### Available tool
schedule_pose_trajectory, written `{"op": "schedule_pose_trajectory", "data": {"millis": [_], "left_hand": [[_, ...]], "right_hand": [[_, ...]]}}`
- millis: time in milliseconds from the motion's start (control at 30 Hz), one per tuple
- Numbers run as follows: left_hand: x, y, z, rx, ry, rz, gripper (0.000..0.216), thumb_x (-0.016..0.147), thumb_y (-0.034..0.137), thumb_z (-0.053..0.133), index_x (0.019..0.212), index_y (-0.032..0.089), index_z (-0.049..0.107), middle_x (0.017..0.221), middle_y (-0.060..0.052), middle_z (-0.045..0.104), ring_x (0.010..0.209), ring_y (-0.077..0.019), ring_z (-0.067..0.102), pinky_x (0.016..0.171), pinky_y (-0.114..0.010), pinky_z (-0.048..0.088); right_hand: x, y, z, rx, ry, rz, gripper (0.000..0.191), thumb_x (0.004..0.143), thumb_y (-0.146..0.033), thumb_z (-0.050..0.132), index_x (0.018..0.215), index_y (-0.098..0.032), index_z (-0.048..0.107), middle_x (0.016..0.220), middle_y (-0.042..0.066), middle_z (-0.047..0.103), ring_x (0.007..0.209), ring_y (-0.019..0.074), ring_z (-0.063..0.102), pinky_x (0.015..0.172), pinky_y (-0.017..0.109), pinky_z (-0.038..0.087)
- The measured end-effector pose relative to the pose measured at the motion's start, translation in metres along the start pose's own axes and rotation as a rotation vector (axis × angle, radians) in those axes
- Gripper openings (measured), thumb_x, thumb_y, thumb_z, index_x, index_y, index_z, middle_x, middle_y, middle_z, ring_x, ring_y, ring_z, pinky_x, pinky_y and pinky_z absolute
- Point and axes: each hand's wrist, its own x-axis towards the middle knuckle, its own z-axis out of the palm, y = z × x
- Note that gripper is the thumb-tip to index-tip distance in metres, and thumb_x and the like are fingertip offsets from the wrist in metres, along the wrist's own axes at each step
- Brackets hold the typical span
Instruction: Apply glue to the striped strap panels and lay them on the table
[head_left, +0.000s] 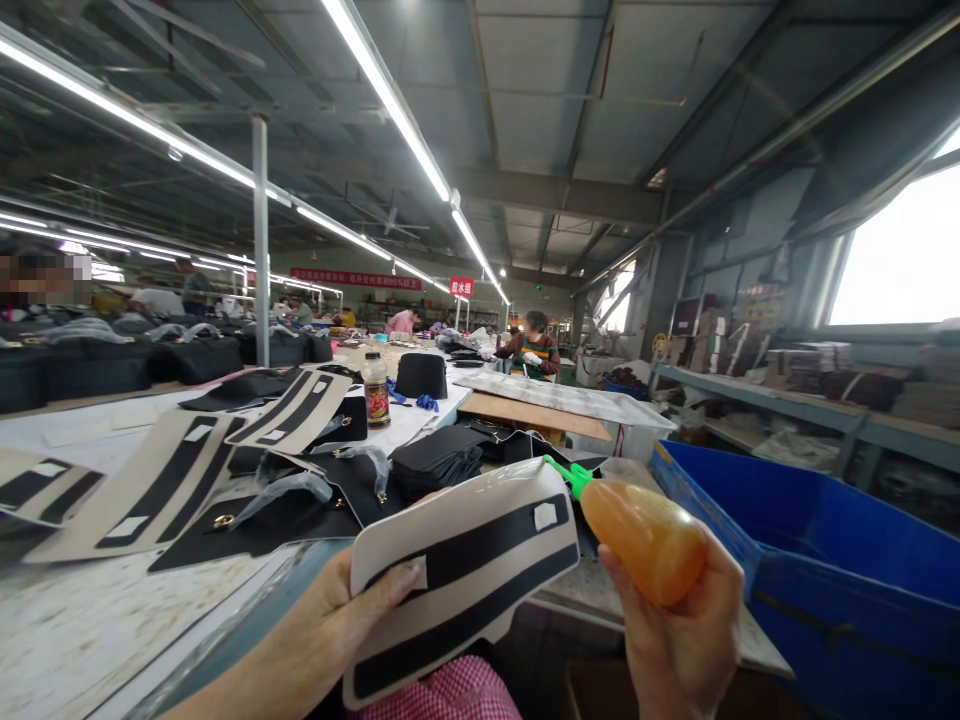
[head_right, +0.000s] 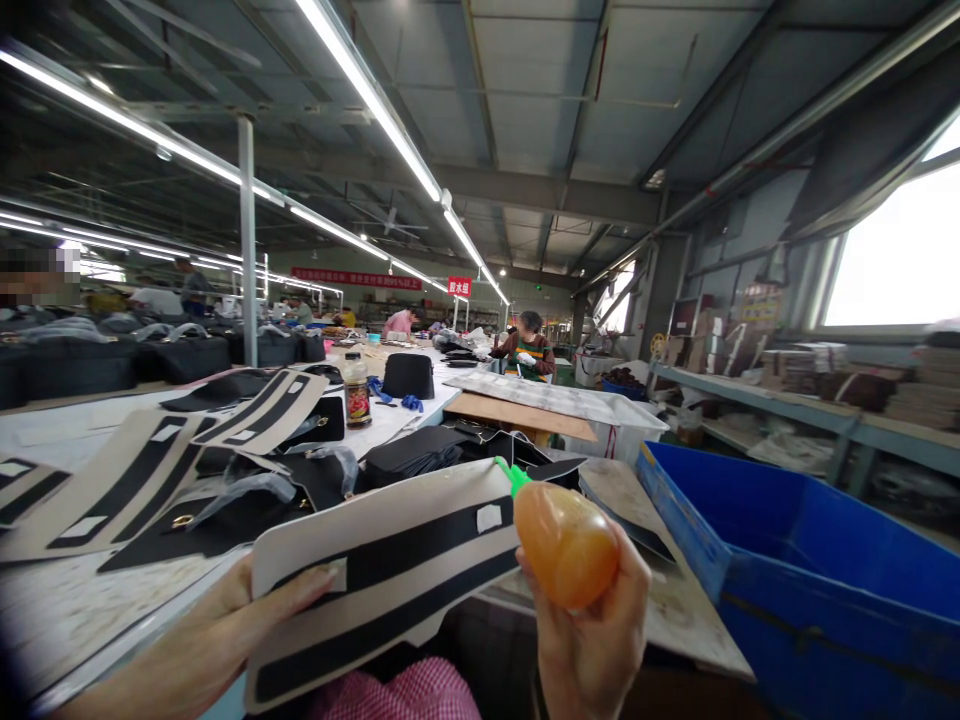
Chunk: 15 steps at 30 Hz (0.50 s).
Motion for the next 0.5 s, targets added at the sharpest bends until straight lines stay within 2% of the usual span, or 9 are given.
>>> {"op": "schedule_pose_trajectory", "data": {"millis": [133,200,367,500], "left_hand": [[-0.002,0.002,0.003,0.030,0.070,-0.043,0.048,0.061,0.057,0.090,0.095,0.025,0.082,0.075,0.001,0.082,0.064,-0.0188,0.074,0.064,-0.026,0.062],[-0.003,0.002,0.003,0.038,0.094,-0.053,0.050,0.060,0.057,0.090,0.097,0.025,0.082,0.077,0.001,0.083,0.061,-0.0183,0.073,0.061,-0.027,0.062],[-0.001,-0.001,0.001,0.022,0.088,0.004,0.031,0.063,0.050,0.091,0.083,0.027,0.082,0.077,0.006,0.082,0.073,-0.0169,0.076,0.072,-0.023,0.062],[0.000,-0.003,-0.001,0.048,0.145,0.020,0.031,0.063,0.054,0.090,0.083,0.031,0.082,0.076,0.011,0.082,0.078,-0.0166,0.077,0.074,-0.021,0.061]], "right_hand": [[-0.008,-0.012,0.000,0.020,-0.019,0.038,0.070,0.061,-0.043,0.093,0.119,-0.019,0.061,0.111,0.006,0.066,0.094,0.0239,0.067,0.073,0.029,0.059],[-0.007,-0.008,-0.001,0.011,-0.004,0.030,0.072,0.057,-0.041,0.095,0.118,-0.019,0.062,0.110,0.006,0.067,0.092,0.0238,0.068,0.072,0.028,0.058],[0.005,0.008,-0.002,-0.006,0.030,0.034,0.075,0.055,-0.037,0.097,0.118,-0.018,0.061,0.109,0.006,0.066,0.092,0.0220,0.066,0.074,0.026,0.056],[0.006,0.011,-0.004,-0.003,0.023,0.057,0.075,0.053,-0.038,0.097,0.115,-0.018,0.061,0.110,0.007,0.066,0.093,0.0247,0.066,0.074,0.030,0.056]]}}
